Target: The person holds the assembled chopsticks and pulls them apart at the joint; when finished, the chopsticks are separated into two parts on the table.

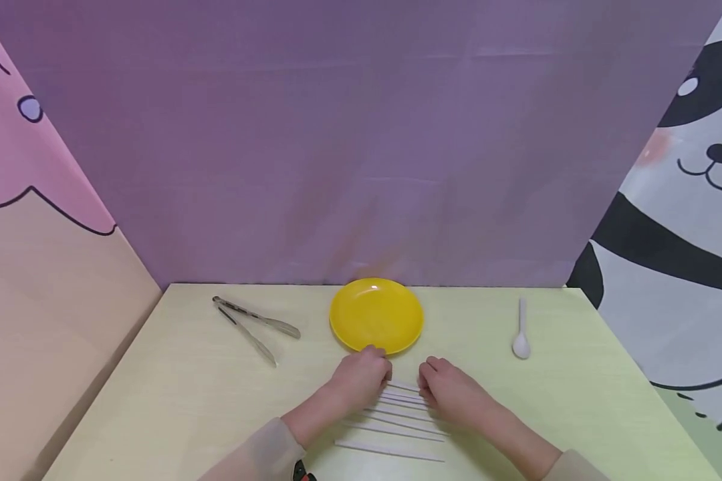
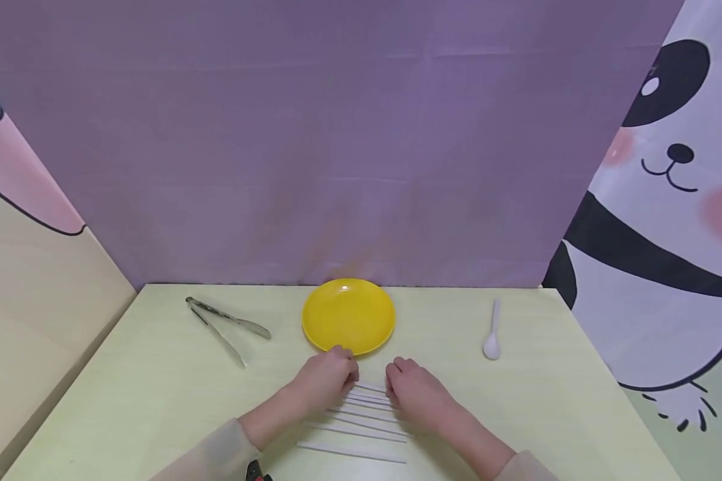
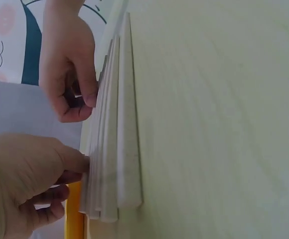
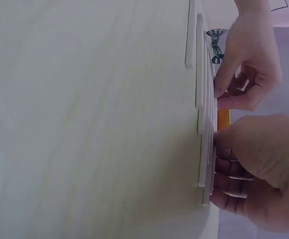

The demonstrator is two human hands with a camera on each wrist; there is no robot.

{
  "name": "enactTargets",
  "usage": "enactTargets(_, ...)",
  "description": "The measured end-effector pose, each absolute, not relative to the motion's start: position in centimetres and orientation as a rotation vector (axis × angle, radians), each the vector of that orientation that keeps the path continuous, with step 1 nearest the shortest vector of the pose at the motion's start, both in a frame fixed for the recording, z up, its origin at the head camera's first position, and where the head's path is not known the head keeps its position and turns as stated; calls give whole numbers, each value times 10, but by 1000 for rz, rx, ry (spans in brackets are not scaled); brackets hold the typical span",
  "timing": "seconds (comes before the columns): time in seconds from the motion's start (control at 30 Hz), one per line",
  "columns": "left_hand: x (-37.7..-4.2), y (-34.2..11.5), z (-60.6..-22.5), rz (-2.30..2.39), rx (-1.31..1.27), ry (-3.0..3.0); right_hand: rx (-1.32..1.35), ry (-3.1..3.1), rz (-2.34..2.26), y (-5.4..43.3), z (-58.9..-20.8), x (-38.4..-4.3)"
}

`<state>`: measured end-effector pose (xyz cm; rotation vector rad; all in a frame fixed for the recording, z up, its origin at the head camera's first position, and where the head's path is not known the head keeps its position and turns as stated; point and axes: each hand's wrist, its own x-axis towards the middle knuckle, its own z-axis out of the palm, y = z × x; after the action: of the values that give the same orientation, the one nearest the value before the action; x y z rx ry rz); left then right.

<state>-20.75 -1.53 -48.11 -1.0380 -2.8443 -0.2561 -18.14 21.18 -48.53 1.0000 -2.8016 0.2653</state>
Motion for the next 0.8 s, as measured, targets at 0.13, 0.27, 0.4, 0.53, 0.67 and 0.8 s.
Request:
enactTargets(0.13, -209, -18, -479, -225, -1050, -2801, 1047, -2841, 334, 214, -481, -183)
enactTargets(0.27, -211, -25, -474, -311, -1040, -2792, 1053, -2894, 521, 215, -475, -185)
enactTargets(0.4, -211, -33, -464, -446, -1022, -2791, 1051, -2862, 591, 214, -465, -186)
enactTargets(0.53, -209, -38, -448, -598, -1079, -2718, 1073, -2788, 592, 213, -442, -185)
enactTargets(0.67, -206, -40, -428, -710, -1197, -2635, 1136, -2750, 627, 211, -415, -183)
enactTargets(0.8, -204, -41, -413, -661, -1273, -2550, 1195, -2732, 624, 205, -396, -181)
